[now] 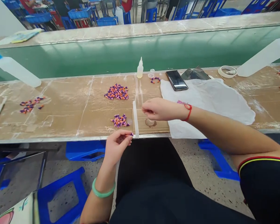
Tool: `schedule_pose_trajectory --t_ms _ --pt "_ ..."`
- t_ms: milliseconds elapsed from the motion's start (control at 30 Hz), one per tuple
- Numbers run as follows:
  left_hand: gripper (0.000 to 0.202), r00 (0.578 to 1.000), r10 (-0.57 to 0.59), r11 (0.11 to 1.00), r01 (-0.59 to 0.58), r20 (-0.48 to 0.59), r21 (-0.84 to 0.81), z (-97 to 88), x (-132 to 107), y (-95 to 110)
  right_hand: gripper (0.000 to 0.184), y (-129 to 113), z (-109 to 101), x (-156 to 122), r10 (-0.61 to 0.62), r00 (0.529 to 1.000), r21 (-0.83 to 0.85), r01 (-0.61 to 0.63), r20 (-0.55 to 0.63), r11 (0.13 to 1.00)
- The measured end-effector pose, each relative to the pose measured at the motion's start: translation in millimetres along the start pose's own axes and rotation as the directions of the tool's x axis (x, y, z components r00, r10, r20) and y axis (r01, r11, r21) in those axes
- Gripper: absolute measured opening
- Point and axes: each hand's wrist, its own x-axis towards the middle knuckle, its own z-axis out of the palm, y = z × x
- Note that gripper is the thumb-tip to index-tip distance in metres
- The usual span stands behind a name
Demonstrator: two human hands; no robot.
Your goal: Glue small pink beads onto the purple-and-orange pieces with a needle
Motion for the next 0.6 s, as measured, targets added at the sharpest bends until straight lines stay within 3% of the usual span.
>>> schedule_pose_trajectory --t_ms 267,600 --pt "0.005 0.983 0.055 0.998 -0.05 0.174 -0.037 6.9 13 -12 0.016 4 -5 -25 0.056 0.988 -0.175 -0.031 0.141 0.984" --pt "0.008 0.983 0.114 0.993 -0.11 0.146 -0.036 10.2 15 -15 0.019 7 5 -19 0.0 0.987 -0.323 0.052 0.16 0.945"
